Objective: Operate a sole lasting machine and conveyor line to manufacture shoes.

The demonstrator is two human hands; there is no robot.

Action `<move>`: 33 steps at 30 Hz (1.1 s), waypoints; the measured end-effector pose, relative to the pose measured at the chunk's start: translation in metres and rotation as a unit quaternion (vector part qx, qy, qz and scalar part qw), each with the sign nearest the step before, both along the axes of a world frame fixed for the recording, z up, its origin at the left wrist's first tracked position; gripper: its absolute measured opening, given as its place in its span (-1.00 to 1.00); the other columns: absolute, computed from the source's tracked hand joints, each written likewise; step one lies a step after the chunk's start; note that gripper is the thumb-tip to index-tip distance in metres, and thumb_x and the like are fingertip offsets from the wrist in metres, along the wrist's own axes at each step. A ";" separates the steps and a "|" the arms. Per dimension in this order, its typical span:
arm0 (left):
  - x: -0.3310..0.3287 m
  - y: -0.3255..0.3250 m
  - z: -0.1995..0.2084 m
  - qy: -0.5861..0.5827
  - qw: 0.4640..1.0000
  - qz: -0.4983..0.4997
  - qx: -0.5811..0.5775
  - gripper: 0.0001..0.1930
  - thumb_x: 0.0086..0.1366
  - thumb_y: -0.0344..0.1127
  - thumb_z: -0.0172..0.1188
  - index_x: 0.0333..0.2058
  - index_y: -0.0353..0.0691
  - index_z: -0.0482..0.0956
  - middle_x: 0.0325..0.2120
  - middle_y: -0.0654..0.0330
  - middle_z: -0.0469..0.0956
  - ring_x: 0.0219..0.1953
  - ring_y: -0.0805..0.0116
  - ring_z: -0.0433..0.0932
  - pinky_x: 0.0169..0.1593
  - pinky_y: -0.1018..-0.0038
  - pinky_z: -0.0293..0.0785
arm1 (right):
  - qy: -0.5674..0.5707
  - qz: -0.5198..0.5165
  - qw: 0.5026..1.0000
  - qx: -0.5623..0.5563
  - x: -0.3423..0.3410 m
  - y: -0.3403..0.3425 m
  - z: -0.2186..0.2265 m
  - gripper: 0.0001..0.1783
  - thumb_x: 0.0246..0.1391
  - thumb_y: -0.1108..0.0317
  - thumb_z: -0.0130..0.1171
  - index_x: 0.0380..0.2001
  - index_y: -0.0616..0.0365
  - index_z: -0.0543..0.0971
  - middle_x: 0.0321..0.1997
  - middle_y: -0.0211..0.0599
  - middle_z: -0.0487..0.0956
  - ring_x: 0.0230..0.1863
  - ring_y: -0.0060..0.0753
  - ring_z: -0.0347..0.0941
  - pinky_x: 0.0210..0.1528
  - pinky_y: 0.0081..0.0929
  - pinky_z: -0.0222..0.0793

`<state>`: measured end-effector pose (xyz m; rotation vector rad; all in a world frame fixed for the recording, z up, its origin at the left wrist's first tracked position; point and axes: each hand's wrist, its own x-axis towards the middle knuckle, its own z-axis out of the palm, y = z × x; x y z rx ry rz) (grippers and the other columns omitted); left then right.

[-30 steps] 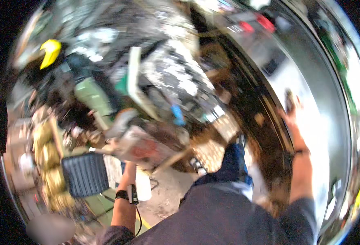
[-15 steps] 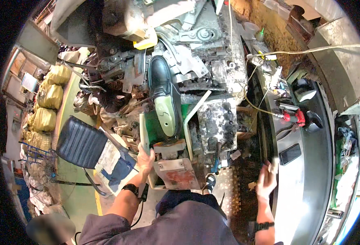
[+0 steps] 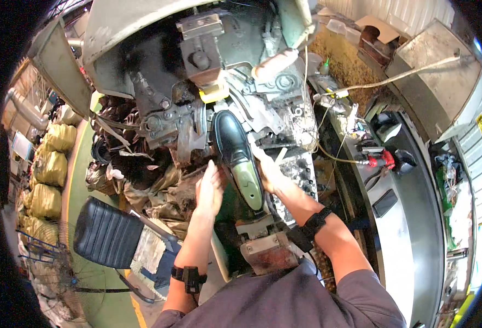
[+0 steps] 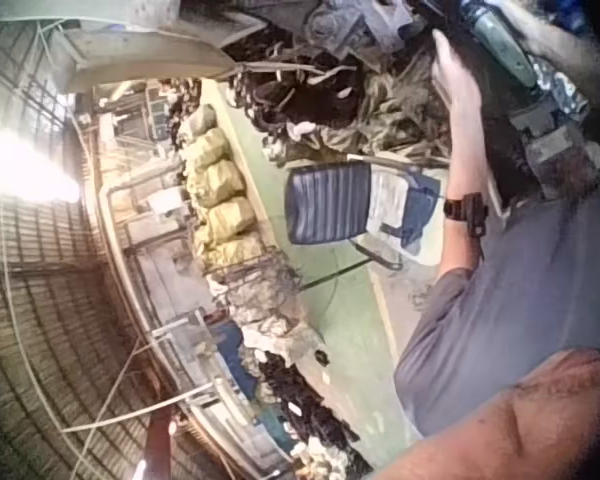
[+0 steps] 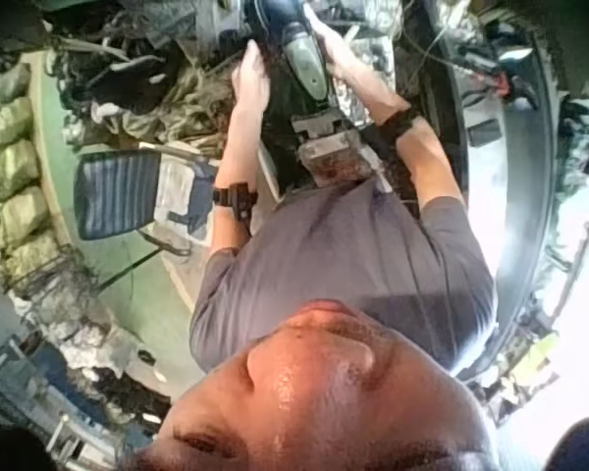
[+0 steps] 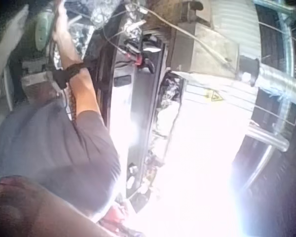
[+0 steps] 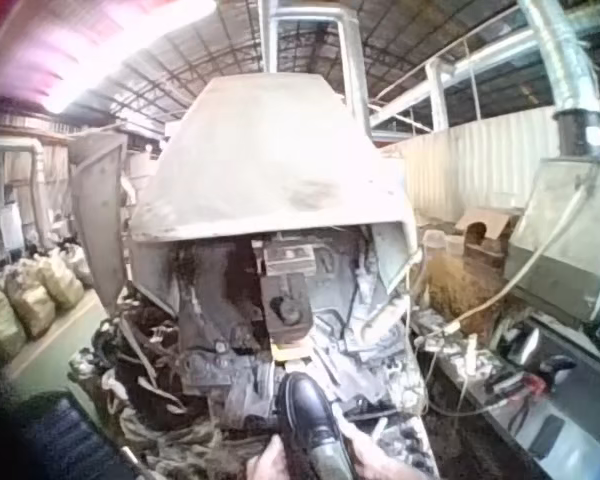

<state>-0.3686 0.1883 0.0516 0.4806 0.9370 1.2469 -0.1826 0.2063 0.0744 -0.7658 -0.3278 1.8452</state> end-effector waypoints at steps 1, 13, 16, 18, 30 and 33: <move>0.015 0.006 0.011 -0.075 0.997 -0.017 -0.014 -0.56 0.38 0.00 0.19 0.05 -0.22 0.54 0.01 0.17 0.57 0.02 0.30 0.50 0.20 0.35 0.32 | 0.056 0.013 0.997 0.051 0.008 0.005 -0.012 -0.64 0.32 0.15 0.10 0.06 0.10 0.51 -0.05 -0.27 0.58 -0.05 -0.31 0.51 0.07 -0.25 0.46; 0.045 0.018 0.005 -0.224 0.964 0.060 -0.128 -0.62 0.47 -0.04 0.02 0.05 -0.16 0.56 0.03 0.21 0.59 0.04 0.22 0.53 0.18 0.28 0.37 | -0.205 -0.196 0.958 0.045 -0.001 0.007 -0.028 -0.51 0.13 0.44 0.31 0.11 0.39 0.50 0.28 -0.14 0.43 0.28 -0.37 0.28 0.37 -0.43 0.13; 0.048 0.008 0.024 -0.206 0.962 0.073 -0.164 -0.62 0.47 -0.04 0.01 0.05 -0.16 0.56 0.03 0.21 0.60 0.03 0.22 0.54 0.17 0.29 0.38 | -0.153 -0.212 0.965 0.008 -0.004 -0.004 -0.010 -0.52 0.12 0.49 0.31 0.11 0.38 0.50 0.23 -0.17 0.46 0.22 -0.38 0.34 0.27 -0.47 0.27; 0.045 0.006 0.017 -0.209 0.965 0.074 -0.143 -0.63 0.47 -0.04 0.02 0.02 -0.17 0.58 0.00 0.21 0.61 0.01 0.23 0.55 0.15 0.29 0.40 | -0.155 -0.212 0.965 -0.002 -0.007 -0.007 -0.002 -0.51 0.11 0.52 0.32 0.12 0.37 0.50 0.20 -0.20 0.47 0.17 -0.41 0.39 0.19 -0.51 0.35; 0.044 0.020 0.014 -0.205 0.969 0.081 -0.113 -0.69 0.41 -0.11 0.12 -0.09 -0.22 0.61 -0.08 0.19 0.64 -0.04 0.30 0.58 0.09 0.34 0.48 | -0.108 -0.195 0.975 -0.012 -0.003 0.007 -0.014 -0.48 0.10 0.48 0.34 0.13 0.35 0.48 0.37 -0.20 0.31 0.26 -0.36 0.33 0.26 -0.42 0.36; 0.042 0.020 0.013 -0.194 0.972 0.074 -0.114 -0.71 0.41 -0.15 0.10 -0.09 -0.23 0.61 -0.08 0.19 0.64 -0.04 0.31 0.58 0.09 0.35 0.47 | -0.146 -0.205 0.968 -0.001 -0.004 0.007 -0.011 -0.58 0.13 0.47 0.32 0.06 0.34 0.53 0.02 -0.35 0.54 0.04 -0.49 0.42 0.17 -0.54 0.35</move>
